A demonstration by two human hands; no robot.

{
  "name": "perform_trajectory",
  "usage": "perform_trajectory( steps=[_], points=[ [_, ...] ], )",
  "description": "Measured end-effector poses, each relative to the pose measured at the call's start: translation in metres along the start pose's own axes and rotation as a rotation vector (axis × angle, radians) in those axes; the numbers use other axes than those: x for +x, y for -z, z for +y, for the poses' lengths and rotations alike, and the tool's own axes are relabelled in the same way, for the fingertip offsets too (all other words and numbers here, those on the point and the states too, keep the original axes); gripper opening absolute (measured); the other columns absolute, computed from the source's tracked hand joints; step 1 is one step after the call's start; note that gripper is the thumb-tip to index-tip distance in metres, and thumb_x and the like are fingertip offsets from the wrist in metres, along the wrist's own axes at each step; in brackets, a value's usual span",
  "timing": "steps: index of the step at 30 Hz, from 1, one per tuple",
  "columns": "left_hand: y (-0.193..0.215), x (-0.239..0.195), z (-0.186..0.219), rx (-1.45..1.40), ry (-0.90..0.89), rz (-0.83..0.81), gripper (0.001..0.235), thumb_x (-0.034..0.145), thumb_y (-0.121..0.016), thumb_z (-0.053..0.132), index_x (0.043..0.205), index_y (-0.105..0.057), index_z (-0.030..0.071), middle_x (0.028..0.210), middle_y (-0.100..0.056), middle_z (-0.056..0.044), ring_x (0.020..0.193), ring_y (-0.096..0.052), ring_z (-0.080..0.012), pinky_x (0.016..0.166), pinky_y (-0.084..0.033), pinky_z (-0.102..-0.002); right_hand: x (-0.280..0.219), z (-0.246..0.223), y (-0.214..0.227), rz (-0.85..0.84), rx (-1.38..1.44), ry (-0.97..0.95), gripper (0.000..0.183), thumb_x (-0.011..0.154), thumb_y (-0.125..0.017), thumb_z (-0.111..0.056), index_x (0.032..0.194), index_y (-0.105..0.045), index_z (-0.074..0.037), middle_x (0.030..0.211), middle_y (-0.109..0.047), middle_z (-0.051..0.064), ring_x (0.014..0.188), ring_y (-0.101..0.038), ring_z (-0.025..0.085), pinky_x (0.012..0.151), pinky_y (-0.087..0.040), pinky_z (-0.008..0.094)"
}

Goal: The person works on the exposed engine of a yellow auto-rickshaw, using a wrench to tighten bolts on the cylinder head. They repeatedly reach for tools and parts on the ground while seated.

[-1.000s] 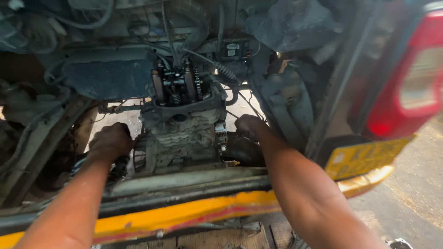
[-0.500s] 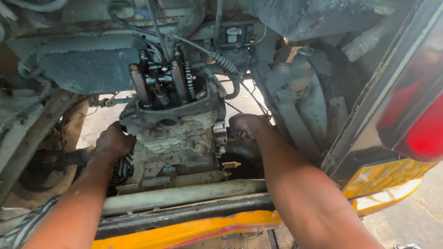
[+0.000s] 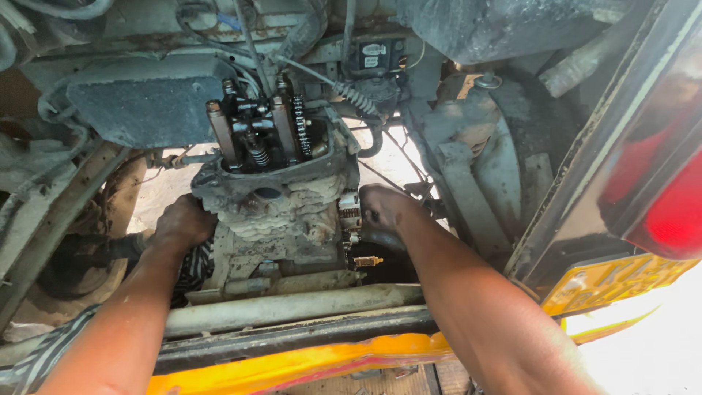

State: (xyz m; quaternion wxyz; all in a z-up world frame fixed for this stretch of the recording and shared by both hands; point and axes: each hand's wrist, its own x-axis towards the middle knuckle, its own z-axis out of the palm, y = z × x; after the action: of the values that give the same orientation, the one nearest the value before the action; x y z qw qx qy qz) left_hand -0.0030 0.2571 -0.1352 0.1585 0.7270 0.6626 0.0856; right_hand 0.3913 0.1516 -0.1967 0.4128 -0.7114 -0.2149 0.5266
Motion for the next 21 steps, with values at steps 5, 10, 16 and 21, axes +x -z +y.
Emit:
perform_trajectory(
  steps=[5, 10, 16, 21],
  points=[
    [0.006, -0.008, 0.003, 0.024, -0.068, -0.007, 0.051, 0.090, -0.066, 0.038, 0.131, -0.070, 0.007, 0.137, -0.066, -0.024, 0.131, -0.061, -0.0411, 0.112, -0.047, -0.048, -0.009, -0.012, -0.004, -0.046, -0.175, -0.049, 0.022, 0.099, -0.052, -0.020, 0.084, -0.061, -0.007, 0.071, -0.056, 0.007, 0.049, -0.046, 0.013, 0.040, -0.036, 0.025],
    [0.007, -0.009, 0.003, -0.015, -0.020, -0.024, 0.052, 0.090, -0.066, 0.039, 0.132, -0.069, 0.009, 0.138, -0.064, -0.024, 0.132, -0.059, -0.0413, 0.112, -0.046, -0.049, -0.030, 0.000, -0.007, -0.013, -0.273, 0.088, 0.024, 0.099, -0.045, -0.020, 0.084, -0.058, -0.005, 0.064, -0.055, 0.008, 0.046, -0.046, 0.017, 0.039, -0.037, 0.033],
    [-0.002, 0.003, 0.003, -0.034, -0.022, -0.048, 0.051, 0.089, -0.065, 0.040, 0.130, -0.068, 0.009, 0.137, -0.063, -0.025, 0.131, -0.058, -0.0429, 0.110, -0.045, -0.051, -0.040, 0.007, 0.007, -0.142, -0.199, -0.083, 0.025, 0.102, -0.049, -0.019, 0.086, -0.063, -0.006, 0.066, -0.056, 0.004, 0.048, -0.049, 0.012, 0.042, -0.039, 0.028],
    [-0.003, 0.004, -0.009, 0.038, -0.082, -0.014, 0.048, 0.090, -0.064, 0.039, 0.125, -0.072, 0.007, 0.134, -0.067, -0.025, 0.128, -0.062, -0.0429, 0.109, -0.048, -0.050, -0.034, 0.005, 0.000, -0.117, -0.313, -0.063, 0.032, 0.103, -0.043, -0.017, 0.083, -0.064, -0.006, 0.066, -0.058, 0.005, 0.046, -0.048, 0.013, 0.041, -0.040, 0.029]
  ],
)
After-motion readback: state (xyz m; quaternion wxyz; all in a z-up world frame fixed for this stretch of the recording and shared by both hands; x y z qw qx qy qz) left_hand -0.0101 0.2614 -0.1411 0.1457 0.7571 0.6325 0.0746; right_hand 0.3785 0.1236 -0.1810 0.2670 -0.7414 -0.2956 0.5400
